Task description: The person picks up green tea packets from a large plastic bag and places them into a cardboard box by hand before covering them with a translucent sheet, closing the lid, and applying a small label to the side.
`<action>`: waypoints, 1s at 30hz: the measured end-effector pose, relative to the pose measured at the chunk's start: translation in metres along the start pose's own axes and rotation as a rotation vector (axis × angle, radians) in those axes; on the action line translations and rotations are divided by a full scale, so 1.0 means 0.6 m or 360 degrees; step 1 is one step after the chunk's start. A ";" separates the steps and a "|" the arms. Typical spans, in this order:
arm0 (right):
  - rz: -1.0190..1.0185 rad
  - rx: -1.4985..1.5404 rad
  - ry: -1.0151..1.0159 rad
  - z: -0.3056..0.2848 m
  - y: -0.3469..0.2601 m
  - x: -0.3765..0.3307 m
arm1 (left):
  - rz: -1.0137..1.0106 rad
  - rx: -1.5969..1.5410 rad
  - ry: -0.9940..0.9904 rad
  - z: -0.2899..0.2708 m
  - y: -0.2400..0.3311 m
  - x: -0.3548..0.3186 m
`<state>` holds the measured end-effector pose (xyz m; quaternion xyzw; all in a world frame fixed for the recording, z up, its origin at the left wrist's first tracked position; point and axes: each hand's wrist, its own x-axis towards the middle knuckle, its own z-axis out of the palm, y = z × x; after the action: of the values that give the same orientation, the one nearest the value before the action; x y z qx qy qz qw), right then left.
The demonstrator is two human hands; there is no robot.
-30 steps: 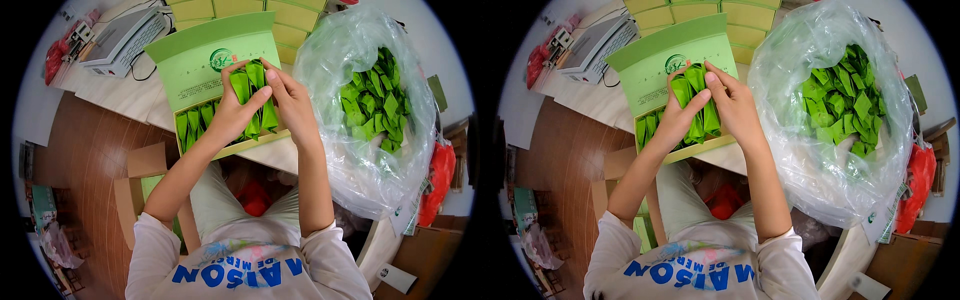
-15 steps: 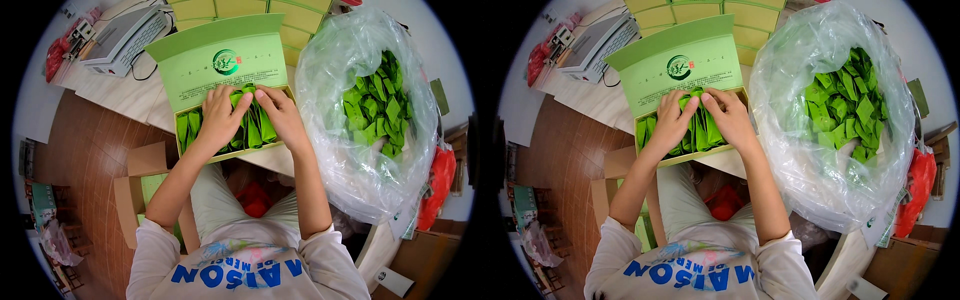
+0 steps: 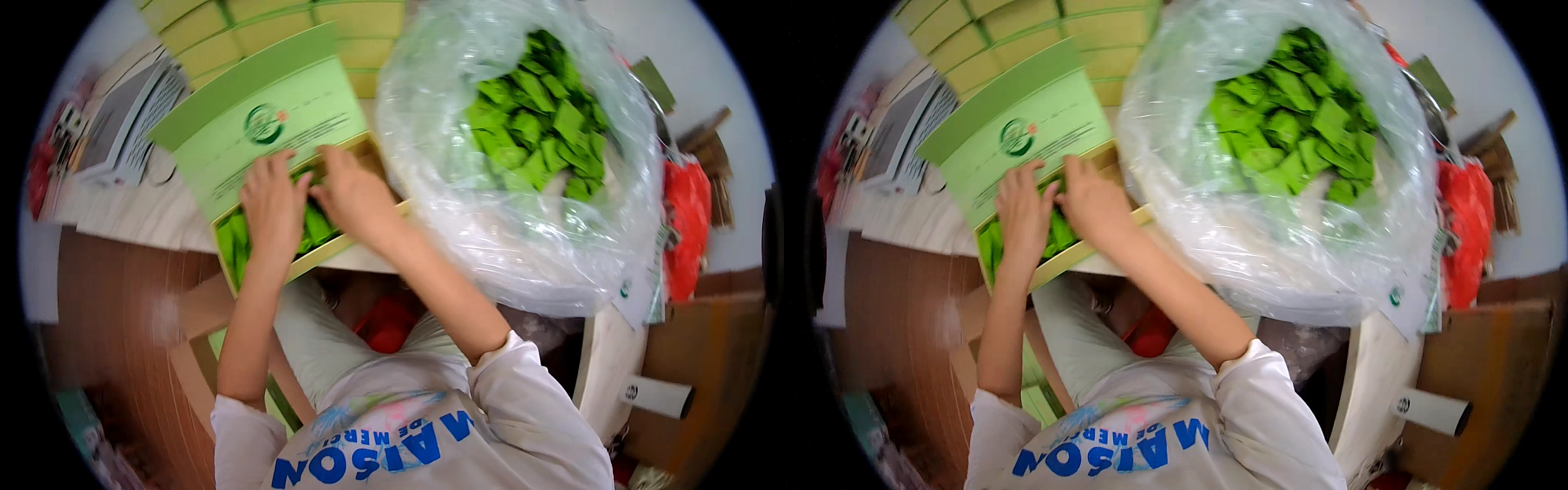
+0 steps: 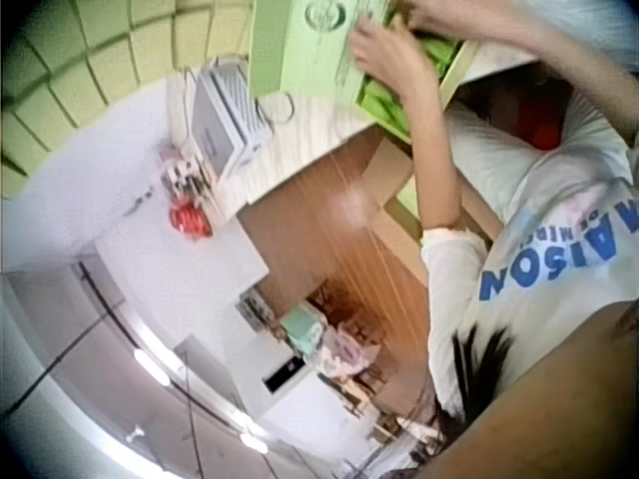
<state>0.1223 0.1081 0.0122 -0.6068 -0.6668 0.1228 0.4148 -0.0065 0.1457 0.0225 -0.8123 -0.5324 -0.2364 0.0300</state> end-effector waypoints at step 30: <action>0.0731 0.0798 0.0317 -0.377 0.112 -0.039 | -0.0183 -0.2315 -0.0407 -0.036 0.077 -0.158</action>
<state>0.3269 0.0257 0.0992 -0.6292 -0.4184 0.3129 0.5754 -0.0038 0.0389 0.0116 -0.6190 -0.2822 -0.4342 -0.5905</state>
